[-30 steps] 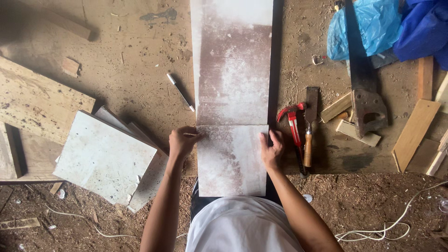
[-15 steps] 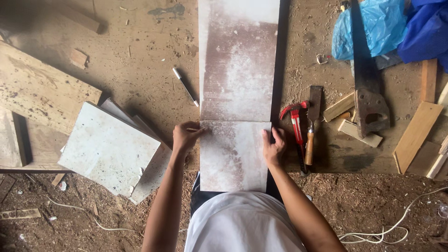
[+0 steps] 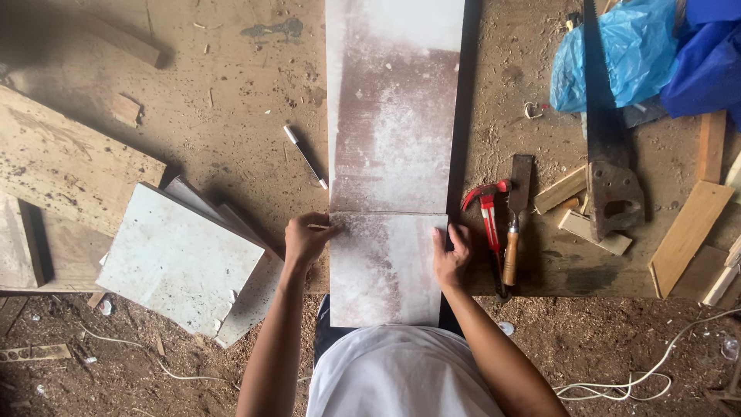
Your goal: The person marks a line on a large rectangular tile using a smaller tile as a guide and a marker, then uses a hand saw to cut along the marked line. The cut tile is separated and placed aside.
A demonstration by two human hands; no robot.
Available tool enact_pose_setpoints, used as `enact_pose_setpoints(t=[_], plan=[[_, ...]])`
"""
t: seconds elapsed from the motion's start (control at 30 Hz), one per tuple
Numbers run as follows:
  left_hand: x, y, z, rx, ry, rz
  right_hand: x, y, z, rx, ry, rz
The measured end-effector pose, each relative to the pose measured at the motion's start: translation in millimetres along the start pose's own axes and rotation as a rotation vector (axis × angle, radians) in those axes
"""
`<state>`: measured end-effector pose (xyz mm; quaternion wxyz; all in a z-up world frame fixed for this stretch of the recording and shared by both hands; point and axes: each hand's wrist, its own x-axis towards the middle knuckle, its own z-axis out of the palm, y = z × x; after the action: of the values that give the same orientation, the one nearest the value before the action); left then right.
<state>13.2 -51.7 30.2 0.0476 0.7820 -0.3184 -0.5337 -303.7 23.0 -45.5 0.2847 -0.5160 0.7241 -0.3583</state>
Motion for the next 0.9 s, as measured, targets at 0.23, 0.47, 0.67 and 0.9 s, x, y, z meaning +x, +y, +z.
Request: enact_pose_setpoints(t=[0.23,0.47,0.67,0.9], plan=[[1,2,0,-0.001,0.016,0.003,2,-5,0,-0.013,-0.006,0.019],[-1,-1,0,-0.012,0.022,0.059,2,2,0,-0.055,0.005,-0.008],[5,-18,7,0.003,0.066,0.157,0,15,4,-0.089,0.052,0.002],[-29,-53,40,0.034,0.347,0.345,-11,20,7,-0.161,0.054,0.025]])
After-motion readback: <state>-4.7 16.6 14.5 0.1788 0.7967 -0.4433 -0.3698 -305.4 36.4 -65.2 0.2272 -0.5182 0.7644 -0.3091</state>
